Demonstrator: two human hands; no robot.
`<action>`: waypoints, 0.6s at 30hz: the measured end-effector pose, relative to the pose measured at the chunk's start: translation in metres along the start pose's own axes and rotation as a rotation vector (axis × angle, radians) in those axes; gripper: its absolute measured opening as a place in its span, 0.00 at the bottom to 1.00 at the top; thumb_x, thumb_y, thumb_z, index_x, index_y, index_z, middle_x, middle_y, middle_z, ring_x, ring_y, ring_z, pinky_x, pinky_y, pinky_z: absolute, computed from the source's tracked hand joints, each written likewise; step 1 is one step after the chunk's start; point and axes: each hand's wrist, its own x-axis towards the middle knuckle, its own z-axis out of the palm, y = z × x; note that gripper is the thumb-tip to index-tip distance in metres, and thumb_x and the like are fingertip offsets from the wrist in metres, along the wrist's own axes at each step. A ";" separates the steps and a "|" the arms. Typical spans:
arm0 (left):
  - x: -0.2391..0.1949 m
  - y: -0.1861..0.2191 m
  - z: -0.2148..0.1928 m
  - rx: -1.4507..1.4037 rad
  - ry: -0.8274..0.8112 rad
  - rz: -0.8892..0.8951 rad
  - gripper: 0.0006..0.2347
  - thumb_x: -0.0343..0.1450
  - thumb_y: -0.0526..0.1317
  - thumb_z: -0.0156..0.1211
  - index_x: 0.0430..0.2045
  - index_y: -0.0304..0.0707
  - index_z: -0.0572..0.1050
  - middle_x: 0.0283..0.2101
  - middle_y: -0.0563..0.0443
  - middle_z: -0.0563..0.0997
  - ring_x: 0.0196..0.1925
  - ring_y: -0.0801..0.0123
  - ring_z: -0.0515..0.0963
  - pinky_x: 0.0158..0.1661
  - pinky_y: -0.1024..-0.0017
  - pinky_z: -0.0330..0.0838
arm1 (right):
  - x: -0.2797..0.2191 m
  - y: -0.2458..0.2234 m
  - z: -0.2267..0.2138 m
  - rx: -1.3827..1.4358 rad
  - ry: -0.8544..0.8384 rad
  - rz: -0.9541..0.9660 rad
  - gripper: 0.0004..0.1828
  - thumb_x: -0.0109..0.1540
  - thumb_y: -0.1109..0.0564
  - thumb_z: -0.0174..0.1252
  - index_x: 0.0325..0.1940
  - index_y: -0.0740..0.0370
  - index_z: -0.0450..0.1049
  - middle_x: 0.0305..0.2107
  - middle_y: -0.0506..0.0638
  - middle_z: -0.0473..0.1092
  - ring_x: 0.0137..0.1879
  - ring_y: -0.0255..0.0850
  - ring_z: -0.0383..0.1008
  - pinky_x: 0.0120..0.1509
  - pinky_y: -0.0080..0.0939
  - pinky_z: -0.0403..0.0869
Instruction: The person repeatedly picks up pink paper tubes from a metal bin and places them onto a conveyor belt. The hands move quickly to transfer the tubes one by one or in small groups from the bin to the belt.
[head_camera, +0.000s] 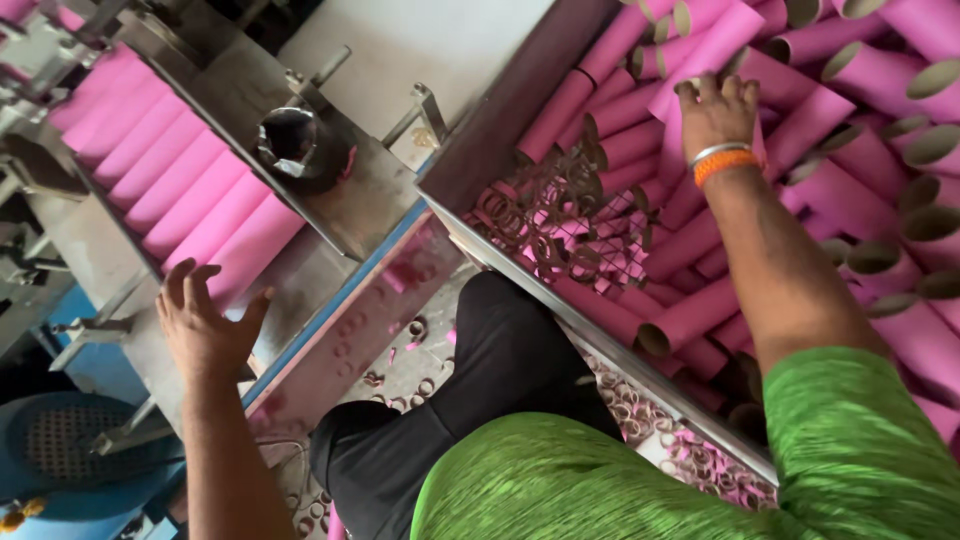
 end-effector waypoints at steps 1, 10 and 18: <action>-0.002 -0.001 -0.001 -0.012 0.004 -0.015 0.25 0.65 0.48 0.79 0.49 0.35 0.73 0.61 0.38 0.72 0.65 0.41 0.71 0.64 0.47 0.66 | 0.012 0.000 0.015 -0.089 0.011 -0.035 0.18 0.70 0.56 0.48 0.60 0.55 0.77 0.56 0.57 0.72 0.62 0.60 0.68 0.69 0.67 0.62; 0.002 0.007 -0.004 0.004 0.019 -0.009 0.24 0.64 0.47 0.78 0.49 0.35 0.75 0.60 0.40 0.74 0.63 0.44 0.72 0.63 0.50 0.66 | -0.006 -0.009 0.072 -0.056 -0.055 -0.097 0.13 0.71 0.58 0.46 0.54 0.58 0.76 0.43 0.54 0.77 0.48 0.49 0.79 0.57 0.59 0.72; 0.004 0.012 -0.004 -0.106 0.049 -0.044 0.26 0.62 0.47 0.77 0.51 0.35 0.75 0.57 0.36 0.74 0.59 0.41 0.71 0.59 0.50 0.67 | -0.006 -0.015 -0.061 0.041 0.030 -0.278 0.10 0.73 0.55 0.46 0.49 0.54 0.73 0.30 0.57 0.75 0.33 0.54 0.77 0.40 0.59 0.75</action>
